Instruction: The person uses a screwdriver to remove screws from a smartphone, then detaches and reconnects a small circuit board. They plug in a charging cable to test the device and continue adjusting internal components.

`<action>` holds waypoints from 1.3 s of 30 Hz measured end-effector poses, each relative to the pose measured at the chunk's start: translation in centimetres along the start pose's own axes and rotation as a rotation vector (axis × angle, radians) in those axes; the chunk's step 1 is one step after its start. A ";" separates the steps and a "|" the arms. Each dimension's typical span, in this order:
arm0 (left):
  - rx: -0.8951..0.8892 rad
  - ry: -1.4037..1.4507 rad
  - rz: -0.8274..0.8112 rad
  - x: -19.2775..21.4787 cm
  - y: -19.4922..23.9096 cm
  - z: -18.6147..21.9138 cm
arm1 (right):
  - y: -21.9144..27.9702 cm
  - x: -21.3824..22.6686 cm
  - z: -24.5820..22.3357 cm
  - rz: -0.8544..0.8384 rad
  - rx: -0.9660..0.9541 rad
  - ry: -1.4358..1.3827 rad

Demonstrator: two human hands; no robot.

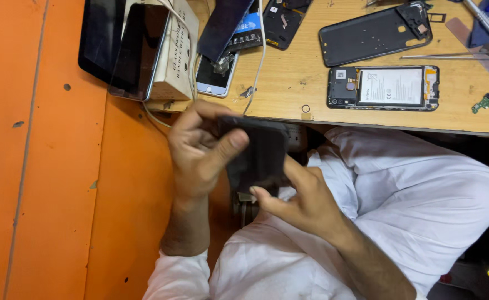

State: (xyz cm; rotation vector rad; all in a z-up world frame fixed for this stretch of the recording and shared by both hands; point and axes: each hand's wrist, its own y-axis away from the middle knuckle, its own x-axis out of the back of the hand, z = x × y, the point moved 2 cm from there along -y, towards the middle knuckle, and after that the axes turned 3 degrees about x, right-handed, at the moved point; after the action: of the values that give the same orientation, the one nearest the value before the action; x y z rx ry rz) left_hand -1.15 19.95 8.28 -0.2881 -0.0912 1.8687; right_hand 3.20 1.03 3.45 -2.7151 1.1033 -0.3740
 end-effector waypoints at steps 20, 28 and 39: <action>0.070 -0.021 -0.018 4.5 -10.3 -5.2 | -9.1 0.1 4.2 -0.068 -0.207 -0.361; 0.206 -0.059 -0.157 3.9 -11.2 -5.7 | -7.9 0.6 4.6 -0.071 -0.235 -0.371; 0.164 0.116 -0.274 4.0 -11.3 -6.3 | -7.4 1.8 4.4 -0.112 -0.222 -0.453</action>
State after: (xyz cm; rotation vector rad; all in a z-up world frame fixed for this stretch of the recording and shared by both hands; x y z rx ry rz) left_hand 9.75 26.81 3.90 -0.2560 0.0979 1.5735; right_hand 10.61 5.29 1.46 -2.8461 0.9093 0.3578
